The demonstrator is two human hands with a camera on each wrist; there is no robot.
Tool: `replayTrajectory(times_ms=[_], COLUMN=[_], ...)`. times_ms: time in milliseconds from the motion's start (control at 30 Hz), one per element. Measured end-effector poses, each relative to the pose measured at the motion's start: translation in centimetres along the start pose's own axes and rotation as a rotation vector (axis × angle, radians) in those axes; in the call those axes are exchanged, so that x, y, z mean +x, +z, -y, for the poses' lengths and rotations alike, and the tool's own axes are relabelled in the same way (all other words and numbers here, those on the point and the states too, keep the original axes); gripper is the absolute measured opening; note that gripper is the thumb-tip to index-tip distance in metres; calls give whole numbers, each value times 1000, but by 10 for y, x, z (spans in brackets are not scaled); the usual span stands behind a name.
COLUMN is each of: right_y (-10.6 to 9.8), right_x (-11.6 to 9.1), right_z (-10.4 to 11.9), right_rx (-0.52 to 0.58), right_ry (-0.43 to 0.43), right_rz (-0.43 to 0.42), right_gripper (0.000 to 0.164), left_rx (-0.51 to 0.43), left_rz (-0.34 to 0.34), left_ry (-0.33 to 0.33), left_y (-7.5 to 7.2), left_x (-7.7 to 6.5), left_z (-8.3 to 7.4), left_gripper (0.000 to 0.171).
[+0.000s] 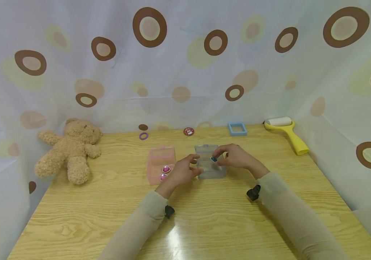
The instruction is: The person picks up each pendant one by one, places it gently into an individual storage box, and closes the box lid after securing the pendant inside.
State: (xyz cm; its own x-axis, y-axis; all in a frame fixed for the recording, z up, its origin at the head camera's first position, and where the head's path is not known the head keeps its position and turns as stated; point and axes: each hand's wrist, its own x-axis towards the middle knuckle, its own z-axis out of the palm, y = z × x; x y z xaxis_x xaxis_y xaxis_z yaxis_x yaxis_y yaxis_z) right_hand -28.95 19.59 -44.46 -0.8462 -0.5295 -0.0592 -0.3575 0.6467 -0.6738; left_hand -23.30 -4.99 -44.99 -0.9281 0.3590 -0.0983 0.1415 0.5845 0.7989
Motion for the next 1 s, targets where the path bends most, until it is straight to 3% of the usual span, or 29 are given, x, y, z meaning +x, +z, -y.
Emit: replayTrajectory(times_ms=[433, 1000], right_y=[8, 1], right_x=[0, -5], right_z=[4, 8], right_rx=[-34, -72], right_ry=[11, -17], right_rz=[39, -11], right_gripper=[24, 30], left_rx=[-6, -4], left_rz=[-4, -10], left_ry=[13, -7], left_y=[0, 1], left_x=[0, -1], left_z=[2, 0], left_gripper=[56, 55])
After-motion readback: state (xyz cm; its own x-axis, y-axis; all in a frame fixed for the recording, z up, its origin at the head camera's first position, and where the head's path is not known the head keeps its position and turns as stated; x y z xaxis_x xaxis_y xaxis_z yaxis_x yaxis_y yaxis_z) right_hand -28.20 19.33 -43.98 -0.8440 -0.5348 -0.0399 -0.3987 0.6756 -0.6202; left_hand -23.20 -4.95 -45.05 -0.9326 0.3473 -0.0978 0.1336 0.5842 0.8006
